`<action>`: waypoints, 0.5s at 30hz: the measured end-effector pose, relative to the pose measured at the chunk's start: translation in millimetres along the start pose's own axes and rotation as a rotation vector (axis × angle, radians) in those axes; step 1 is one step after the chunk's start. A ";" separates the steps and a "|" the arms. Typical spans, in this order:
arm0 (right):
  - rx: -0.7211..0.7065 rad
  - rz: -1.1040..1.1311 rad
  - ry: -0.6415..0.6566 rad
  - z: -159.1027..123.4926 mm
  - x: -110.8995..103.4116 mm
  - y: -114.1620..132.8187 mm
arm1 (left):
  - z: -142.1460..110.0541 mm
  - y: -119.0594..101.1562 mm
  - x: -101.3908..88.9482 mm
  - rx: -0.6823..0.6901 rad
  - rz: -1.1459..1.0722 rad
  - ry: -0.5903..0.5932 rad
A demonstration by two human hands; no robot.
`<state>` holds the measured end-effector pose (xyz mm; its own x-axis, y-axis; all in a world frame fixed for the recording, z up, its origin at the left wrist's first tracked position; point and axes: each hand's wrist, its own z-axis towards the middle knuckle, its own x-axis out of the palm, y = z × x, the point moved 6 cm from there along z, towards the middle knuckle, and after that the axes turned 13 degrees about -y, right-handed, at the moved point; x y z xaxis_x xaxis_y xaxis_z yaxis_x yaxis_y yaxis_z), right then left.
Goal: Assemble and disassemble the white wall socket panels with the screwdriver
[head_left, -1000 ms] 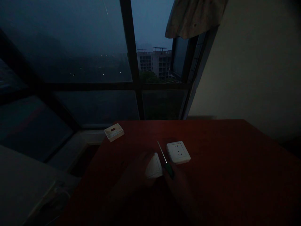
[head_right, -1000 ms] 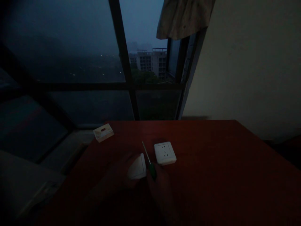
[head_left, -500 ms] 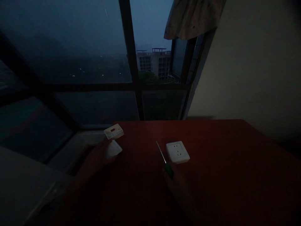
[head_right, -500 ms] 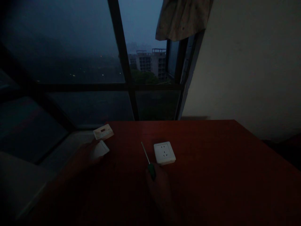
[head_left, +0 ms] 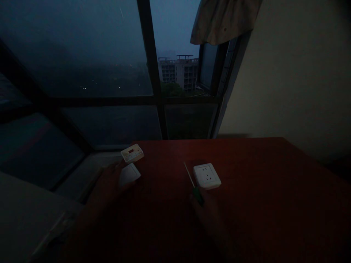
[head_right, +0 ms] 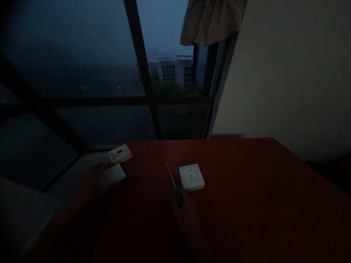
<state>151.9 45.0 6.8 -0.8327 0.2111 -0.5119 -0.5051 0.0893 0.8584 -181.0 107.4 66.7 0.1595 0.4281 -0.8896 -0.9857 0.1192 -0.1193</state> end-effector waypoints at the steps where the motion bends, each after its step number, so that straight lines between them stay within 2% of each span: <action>1: 0.000 0.007 -0.012 -0.5 -3.3 0.3 | 1.1 -6.8 -3.3 0.001 0.014 -0.023; 3: -0.003 0.017 -0.047 0.2 -14.5 -1.0 | 2.7 -27.5 -5.9 0.011 0.003 -0.042; 6: 0.035 -0.035 -0.143 9.2 -42.0 -12.6 | -0.1 -76.2 1.0 0.126 -0.135 -0.010; 10: -0.050 -0.160 -0.253 32.3 -76.3 -25.9 | -12.1 -140.6 20.4 0.212 -0.296 0.131; 12: -0.080 -0.227 -0.281 43.5 -84.6 -30.5 | -17.2 -168.6 26.8 0.242 -0.356 0.189; 15: -0.103 -0.294 -0.261 55.3 -84.1 -32.8 | -20.7 -202.7 31.4 0.290 -0.462 0.239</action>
<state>251.1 78.1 23.5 -0.5705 0.4325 -0.6982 -0.7443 0.0871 0.6621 22.7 78.2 53.8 0.5180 0.0641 -0.8530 -0.7567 0.4993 -0.4220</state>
